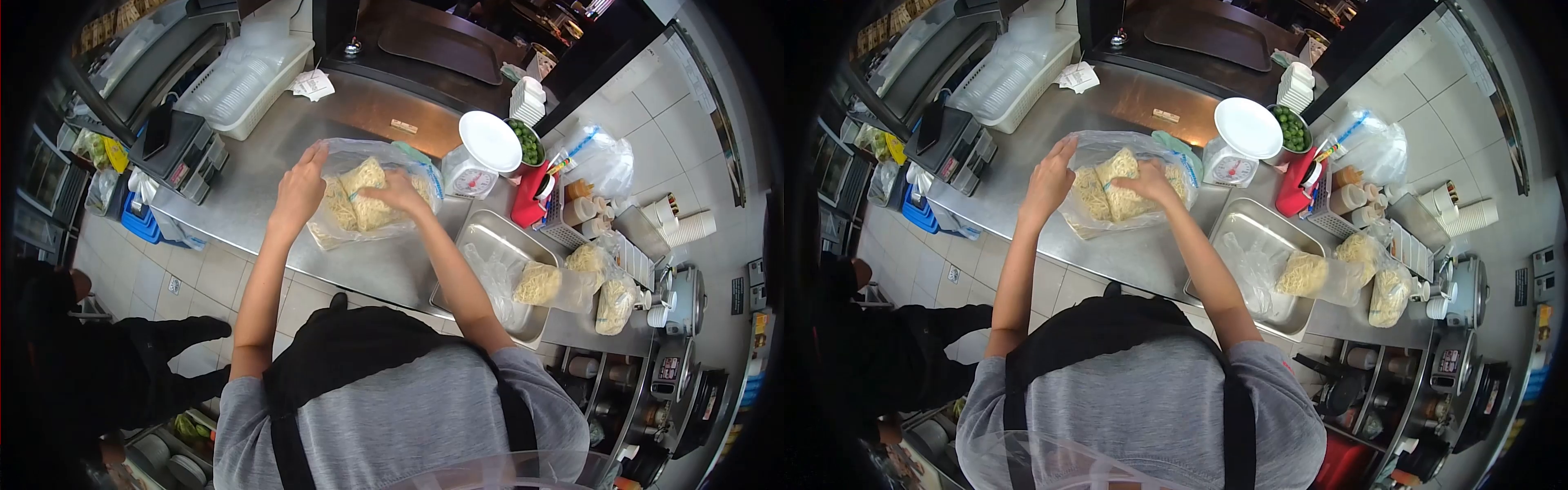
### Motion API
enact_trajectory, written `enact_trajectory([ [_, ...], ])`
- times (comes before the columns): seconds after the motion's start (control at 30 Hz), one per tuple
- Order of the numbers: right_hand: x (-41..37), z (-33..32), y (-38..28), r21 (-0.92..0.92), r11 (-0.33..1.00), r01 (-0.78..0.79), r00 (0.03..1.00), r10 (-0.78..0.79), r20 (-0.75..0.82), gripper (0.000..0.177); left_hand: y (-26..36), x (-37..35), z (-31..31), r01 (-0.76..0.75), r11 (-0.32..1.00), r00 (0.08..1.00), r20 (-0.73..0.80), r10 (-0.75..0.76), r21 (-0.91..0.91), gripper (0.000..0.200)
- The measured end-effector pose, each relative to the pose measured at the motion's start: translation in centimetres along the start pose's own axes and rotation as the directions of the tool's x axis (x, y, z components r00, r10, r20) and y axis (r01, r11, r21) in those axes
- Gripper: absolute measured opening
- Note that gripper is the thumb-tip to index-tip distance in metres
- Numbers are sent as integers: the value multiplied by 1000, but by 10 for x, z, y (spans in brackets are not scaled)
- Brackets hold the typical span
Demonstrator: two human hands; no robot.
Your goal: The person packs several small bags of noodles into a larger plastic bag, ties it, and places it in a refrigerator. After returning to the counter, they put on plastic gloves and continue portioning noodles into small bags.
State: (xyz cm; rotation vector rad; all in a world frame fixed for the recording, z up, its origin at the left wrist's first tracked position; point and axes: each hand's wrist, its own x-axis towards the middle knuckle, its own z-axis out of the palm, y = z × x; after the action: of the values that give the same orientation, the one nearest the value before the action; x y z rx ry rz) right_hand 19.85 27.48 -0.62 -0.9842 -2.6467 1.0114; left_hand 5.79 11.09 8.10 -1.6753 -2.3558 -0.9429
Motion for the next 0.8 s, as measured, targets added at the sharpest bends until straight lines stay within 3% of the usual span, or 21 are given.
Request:
enact_trajectory([
  [0.07, 3, -8, 7, 394, 919, -19, 992, -31, 120, 89, -1, 0, 2, 7, 1000, 1000, 14, -7, 9, 52],
  [0.17, -8, 4, -17, 26, 996, 91, 992, -88, -87, 75, -1, -2, 4, -1, 1000, 1000, 13, 0, 13, 52],
  [0.3, -18, 17, -31, 92, 989, -118, 993, 118, 5, 69, 6, 2, 1, 1, 1000, 1000, 8, -1, -4, 51],
  [0.33, -17, 23, -26, 96, 991, -90, 996, 92, -8, 70, 9, 3, 0, 4, 1000, 1000, 11, -4, -10, 50],
  [0.43, -6, 42, -4, 33, 999, -16, 997, 18, -71, 74, 36, 1, -5, -65, 948, 993, -70, 91, 310, 42],
  [0.53, -4, 50, 6, 5, 999, 43, 995, -42, -93, 74, 72, -1, -2, -214, 930, 955, -134, 263, 300, 37],
  [0.57, -8, 45, 16, 46, 997, 69, 993, -65, -96, 72, 76, -2, 11, -204, 968, 979, 47, 199, 144, 35],
  [0.6, -21, 28, 26, 67, 995, 79, 988, -69, -135, 69, 75, -3, 29, -160, 987, 957, 245, 154, 6, 33],
  [0.67, -51, -18, 18, 102, 987, 123, 975, -101, -196, 63, 70, -5, 74, -199, 980, 960, 205, 190, 22, 30],
  [0.7, -75, -54, 11, 50, 981, 188, 917, -157, -368, 40, 68, -5, 93, -204, 978, 965, 178, 195, 37, 28],
  [0.77, -110, -115, 30, 64, 993, 101, 852, -53, -520, 23, 66, -9, 120, -234, 933, 969, 141, 202, 274, 30],
  [0.8, -135, -147, 44, 65, 998, 15, 755, 31, -654, 15, 64, -12, 130, -230, 892, 973, 121, 198, 388, 31],
])
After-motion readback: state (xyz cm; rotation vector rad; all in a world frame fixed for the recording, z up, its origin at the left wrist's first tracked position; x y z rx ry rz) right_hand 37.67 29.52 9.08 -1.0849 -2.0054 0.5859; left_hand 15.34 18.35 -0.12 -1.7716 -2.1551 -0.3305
